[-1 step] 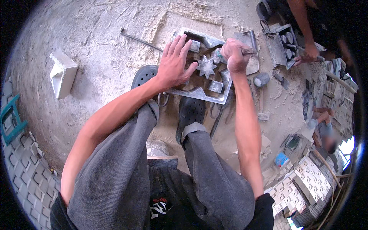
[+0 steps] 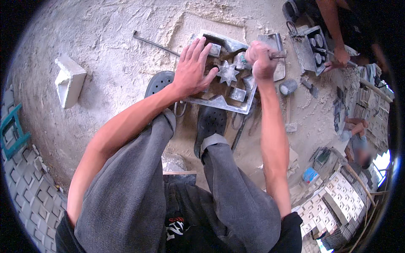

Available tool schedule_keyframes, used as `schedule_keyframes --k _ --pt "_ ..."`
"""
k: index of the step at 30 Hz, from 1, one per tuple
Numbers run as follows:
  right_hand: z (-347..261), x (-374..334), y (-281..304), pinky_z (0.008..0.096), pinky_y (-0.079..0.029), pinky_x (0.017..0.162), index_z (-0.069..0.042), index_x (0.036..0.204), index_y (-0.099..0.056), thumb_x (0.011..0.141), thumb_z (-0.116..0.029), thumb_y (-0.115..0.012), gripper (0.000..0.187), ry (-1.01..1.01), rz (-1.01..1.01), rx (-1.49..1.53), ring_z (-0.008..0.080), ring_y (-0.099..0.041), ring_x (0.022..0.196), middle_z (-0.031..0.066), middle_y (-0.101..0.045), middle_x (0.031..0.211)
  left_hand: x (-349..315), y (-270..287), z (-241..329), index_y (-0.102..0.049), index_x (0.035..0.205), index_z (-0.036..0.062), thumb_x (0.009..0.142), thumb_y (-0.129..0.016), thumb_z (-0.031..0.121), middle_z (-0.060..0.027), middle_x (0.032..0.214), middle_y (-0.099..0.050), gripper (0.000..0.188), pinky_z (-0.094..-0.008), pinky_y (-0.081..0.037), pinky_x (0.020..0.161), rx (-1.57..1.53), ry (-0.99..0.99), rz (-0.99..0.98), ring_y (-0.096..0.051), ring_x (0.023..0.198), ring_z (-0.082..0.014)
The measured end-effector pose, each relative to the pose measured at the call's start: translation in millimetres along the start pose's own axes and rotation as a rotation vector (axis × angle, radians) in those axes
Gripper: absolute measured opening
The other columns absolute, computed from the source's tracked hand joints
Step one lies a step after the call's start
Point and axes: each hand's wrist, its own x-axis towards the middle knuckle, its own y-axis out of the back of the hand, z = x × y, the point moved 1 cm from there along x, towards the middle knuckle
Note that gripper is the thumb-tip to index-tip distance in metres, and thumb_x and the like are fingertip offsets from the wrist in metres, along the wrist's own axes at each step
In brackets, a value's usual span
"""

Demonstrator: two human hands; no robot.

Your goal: The person uses a metal scraping tool to clean out dust and stone residue from a star-shaped decorative mold while holding the frame steady.

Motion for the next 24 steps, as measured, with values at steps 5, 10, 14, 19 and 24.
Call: schedule_keyframes --k 5,10,14,19,24 --pt "-14.8 -3.7 -4.5 0.0270 -0.026 0.045 -0.006 0.056 -0.039 0.091 -0.010 -0.048 0.036 0.132 -0.096 0.084 0.0073 -0.032 0.047 -0.0028 -0.037 0.054 -6.8 5.3 -7.7 -0.031 0.145 0.0019 0.089 -0.059 0.040 -0.0218 0.152 -0.028 0.073 -0.0497 -0.019 0.116 0.012 -0.004 0.004 -0.023 0.142 -0.0377" --pt "16.8 4.2 12.5 0.0279 -0.027 0.046 -0.003 0.058 -0.046 0.089 -0.009 -0.051 0.032 0.070 -0.042 -0.188 0.0070 -0.035 0.049 -0.0033 -0.040 0.054 5.9 0.5 3.7 -0.033 0.144 0.0018 0.089 -0.059 0.041 -0.0210 0.152 -0.029 0.072 -0.0497 -0.019 0.116 -0.003 -0.009 0.018 -0.024 0.142 -0.0360" --pt "-12.9 10.0 -0.7 0.0274 -0.029 0.045 0.000 0.060 -0.050 0.088 -0.010 -0.052 0.030 0.018 -0.125 0.038 0.0079 -0.038 0.049 -0.0015 -0.045 0.055 -4.2 1.4 -5.1 -0.035 0.143 0.0016 0.088 -0.060 0.041 -0.0204 0.151 -0.030 0.072 -0.0501 -0.020 0.115 0.018 0.003 0.017 -0.025 0.142 -0.0352" --pt "20.1 -3.5 9.7 0.0273 -0.031 0.047 0.000 0.064 -0.054 0.087 -0.014 -0.056 0.026 0.002 -0.027 -0.275 0.0066 -0.043 0.052 -0.0017 -0.048 0.058 2.3 3.9 3.3 -0.031 0.146 0.0049 0.089 -0.060 0.040 -0.0195 0.153 -0.026 0.073 -0.0491 -0.018 0.116 -0.012 0.007 -0.020 -0.021 0.144 -0.0353" --pt "-9.6 7.2 -14.0 0.0263 -0.028 0.047 -0.005 0.058 -0.048 0.088 -0.014 -0.053 0.032 -0.081 0.127 -0.155 0.0057 -0.041 0.052 -0.0039 -0.048 0.058 -4.7 2.8 -3.4 -0.031 0.146 0.0047 0.089 -0.060 0.041 -0.0196 0.153 -0.027 0.073 -0.0493 -0.018 0.116 0.009 0.019 -0.019 -0.021 0.144 -0.0355"
